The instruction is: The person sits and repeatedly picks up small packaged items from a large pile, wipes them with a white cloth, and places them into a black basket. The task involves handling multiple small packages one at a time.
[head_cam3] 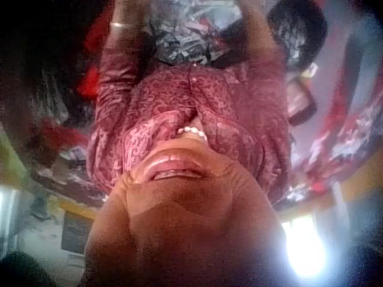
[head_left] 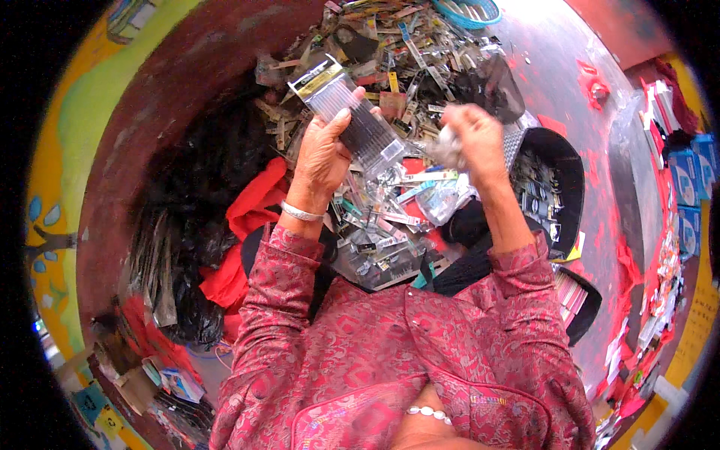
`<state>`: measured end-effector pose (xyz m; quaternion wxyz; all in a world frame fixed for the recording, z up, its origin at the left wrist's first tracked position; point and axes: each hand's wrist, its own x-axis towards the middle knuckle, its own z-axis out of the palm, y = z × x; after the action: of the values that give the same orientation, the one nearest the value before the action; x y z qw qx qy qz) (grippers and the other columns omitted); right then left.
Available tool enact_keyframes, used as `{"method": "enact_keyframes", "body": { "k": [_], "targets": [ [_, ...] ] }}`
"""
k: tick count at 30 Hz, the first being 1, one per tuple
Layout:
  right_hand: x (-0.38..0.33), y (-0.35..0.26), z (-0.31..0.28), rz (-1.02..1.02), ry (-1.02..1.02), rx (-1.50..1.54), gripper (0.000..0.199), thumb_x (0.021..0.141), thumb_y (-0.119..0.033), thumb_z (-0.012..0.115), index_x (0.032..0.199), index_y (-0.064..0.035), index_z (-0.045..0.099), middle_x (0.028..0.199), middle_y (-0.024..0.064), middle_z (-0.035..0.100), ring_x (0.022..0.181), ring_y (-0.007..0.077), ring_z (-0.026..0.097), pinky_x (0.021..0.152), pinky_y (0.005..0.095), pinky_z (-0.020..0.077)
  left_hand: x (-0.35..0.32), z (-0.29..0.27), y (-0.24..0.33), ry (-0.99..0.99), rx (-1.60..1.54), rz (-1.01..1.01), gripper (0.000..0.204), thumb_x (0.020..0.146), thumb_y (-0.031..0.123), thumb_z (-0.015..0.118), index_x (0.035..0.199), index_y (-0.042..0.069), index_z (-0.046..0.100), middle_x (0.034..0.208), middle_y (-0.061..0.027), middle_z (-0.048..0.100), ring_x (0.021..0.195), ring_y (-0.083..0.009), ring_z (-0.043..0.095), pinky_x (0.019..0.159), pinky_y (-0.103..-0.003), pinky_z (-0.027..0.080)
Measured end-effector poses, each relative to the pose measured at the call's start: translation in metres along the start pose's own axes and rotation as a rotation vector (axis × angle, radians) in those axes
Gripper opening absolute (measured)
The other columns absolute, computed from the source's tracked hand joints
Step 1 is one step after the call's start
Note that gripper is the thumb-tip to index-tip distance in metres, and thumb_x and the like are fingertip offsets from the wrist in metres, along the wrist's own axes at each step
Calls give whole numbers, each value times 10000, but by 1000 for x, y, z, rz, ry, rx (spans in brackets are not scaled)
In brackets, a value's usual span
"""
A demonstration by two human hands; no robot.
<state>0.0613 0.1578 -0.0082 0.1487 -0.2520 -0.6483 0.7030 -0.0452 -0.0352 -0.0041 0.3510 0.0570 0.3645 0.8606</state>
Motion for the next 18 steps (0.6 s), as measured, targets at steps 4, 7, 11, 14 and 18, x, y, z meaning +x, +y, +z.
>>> {"method": "enact_keyframes", "body": {
  "k": [4, 7, 11, 14, 18],
  "targets": [
    [-15, -34, 28, -691, 134, -255, 135, 775, -143, 630, 736, -24, 581, 714, 63, 590, 659, 178, 568, 622, 299, 447, -4, 13, -20, -75, 116, -120, 445, 791, 41, 556, 1213, 17, 415, 1141, -77, 538, 1021, -229, 541, 899, -357, 431],
    [-13, -14, 48, -1101, 60, -634, 108, 687, -123, 660, 721, -61, 578, 719, 78, 550, 712, 261, 542, 641, 332, 452, -20, 14, -33, -126, 192, -259, 507, 759, 54, 586, 1228, 24, 394, 1134, -75, 526, 1034, -212, 528, 902, -330, 408],
    [21, -21, 27, -1073, 395, -743, 126, 710, -160, 652, 684, -64, 574, 696, 75, 535, 669, 263, 541, 591, 361, 442, -32, 23, -37, -276, 225, -446, 610, 743, 81, 625, 1273, 19, 330, 1200, -114, 471, 1095, -298, 498, 897, -388, 437],
    [36, -31, 6, -798, 557, -453, 145, 744, -168, 627, 694, -44, 570, 661, 84, 524, 603, 264, 547, 545, 351, 434, -20, 25, -40, -166, 194, -240, 594, 763, 78, 600, 1287, 27, 324, 1232, -116, 455, 1102, -297, 491, 882, -402, 451],
    [6, -29, 15, -208, -19, -501, 415, 773, -432, 596, 607, -53, 633, 680, 102, 614, 671, 229, 603, 586, 328, 463, -6, 11, -32, -83, 402, 27, 451, 822, -1, 491, 1255, 33, 371, 1235, -85, 468, 1068, -221, 511, 913, -337, 408]
  ]
}}
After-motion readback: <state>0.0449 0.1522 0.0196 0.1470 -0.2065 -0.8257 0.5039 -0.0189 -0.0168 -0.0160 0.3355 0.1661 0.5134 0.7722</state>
